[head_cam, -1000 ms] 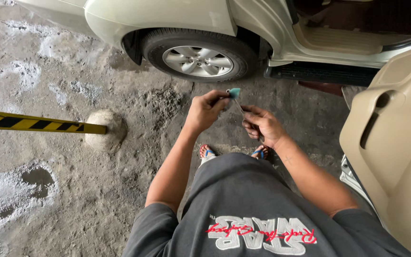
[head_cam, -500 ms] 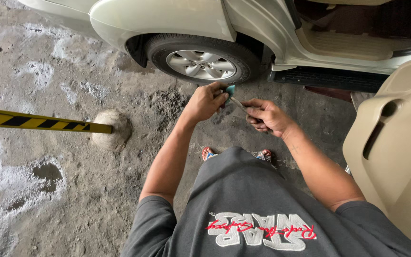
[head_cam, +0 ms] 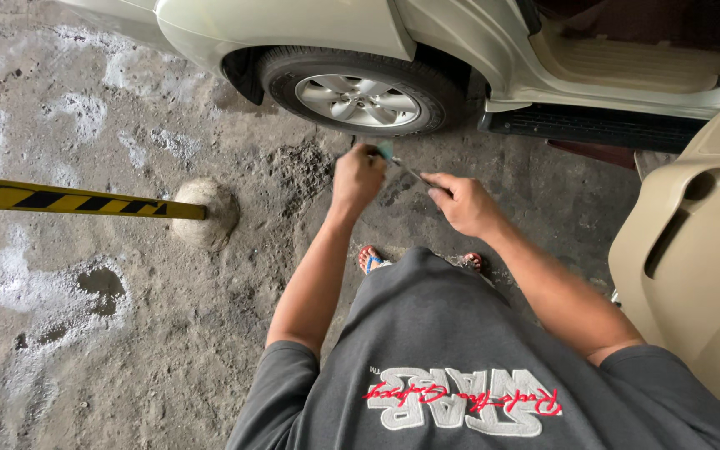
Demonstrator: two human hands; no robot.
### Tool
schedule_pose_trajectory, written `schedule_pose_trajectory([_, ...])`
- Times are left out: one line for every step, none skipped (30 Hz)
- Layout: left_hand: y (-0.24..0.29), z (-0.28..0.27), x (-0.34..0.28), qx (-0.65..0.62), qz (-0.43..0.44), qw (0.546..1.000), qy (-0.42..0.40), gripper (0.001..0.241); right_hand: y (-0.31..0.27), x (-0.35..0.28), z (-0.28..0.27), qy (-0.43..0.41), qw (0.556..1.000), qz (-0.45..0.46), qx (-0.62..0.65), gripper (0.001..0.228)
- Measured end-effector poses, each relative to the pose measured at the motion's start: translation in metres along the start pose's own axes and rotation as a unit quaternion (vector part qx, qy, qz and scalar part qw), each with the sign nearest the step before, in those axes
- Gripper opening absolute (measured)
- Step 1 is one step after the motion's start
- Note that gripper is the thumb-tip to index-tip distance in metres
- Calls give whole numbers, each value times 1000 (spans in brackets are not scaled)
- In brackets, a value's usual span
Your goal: The person selects a wrench from a tool cart, walks to a white car, and uses the wrench to tighten bolts under the front passenger seat. The person repeatedly adjusts the wrench and applies torque to the seat bolts.
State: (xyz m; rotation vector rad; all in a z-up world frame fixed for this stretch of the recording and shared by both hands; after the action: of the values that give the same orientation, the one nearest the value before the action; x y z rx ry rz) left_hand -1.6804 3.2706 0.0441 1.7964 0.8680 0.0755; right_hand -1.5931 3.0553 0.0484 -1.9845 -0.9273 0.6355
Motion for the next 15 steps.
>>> schedule_pose_trajectory([-4,-4,1,2,-31,999,24,31,0,-3,0,-9,998,57,-13,37])
schedule_pose_trajectory([-5,-8,2,-19,-10,1000,19,30,-1,-4,-3,-19,993,111,-28,37])
schedule_pose_trajectory([-6,-15,2,-39,12,999,14,30,-4,-5,-7,-5,996,73,-57,37])
schedule_pose_trajectory([-7,-20,0,-59,33,998,5,29,-6,-8,-11,10,996,39,-84,37])
schedule_pose_trajectory([-5,-24,-1,-20,91,996,2,28,-9,-10,-15,26,993,5,-111,37])
schedule_pose_trajectory([-6,-27,-7,17,144,989,-1,27,-11,-14,-17,42,993,-28,-105,35])
schedule_pose_trajectory([-6,-28,-13,54,197,979,-3,25,-13,-18,-20,58,991,-61,-99,34])
schedule_pose_trajectory([-1,-28,-15,43,229,973,-3,24,-17,-15,-24,77,988,-100,-94,33])
schedule_pose_trajectory([5,-27,-17,33,260,965,-3,23,-20,-12,-27,76,987,-110,-94,32])
schedule_pose_trajectory([9,-25,-21,22,291,956,-4,22,-22,-12,-28,74,986,-119,-95,32])
schedule_pose_trajectory([12,-21,-25,32,234,971,-22,22,-25,-13,-28,73,985,-128,-95,31])
schedule_pose_trajectory([16,-18,-26,43,178,982,-41,21,-28,-13,-30,72,983,-135,-103,32])
schedule_pose_trajectory([21,-15,-28,53,122,989,-60,21,-30,-13,-31,71,981,-141,-111,32])
schedule_pose_trajectory([25,-14,-31,31,128,989,-68,21,-33,-15,-31,70,980,-146,-118,32])
schedule_pose_trajectory([28,-13,-34,8,135,988,-77,22,-35,-17,-31,64,981,-136,-127,32])
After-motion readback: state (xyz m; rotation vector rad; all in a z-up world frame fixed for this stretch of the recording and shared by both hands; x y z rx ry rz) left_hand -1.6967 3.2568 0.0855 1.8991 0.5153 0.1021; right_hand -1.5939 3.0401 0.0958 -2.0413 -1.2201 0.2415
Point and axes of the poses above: each hand's wrist, its own x-axis towards the middle knuckle, its own z-axis out of the palm, y = z × x, the point moved 1 cm from there along x, towards the middle knuckle, and after that the axes turned 2 degrees about x, right-handed, at the moved point
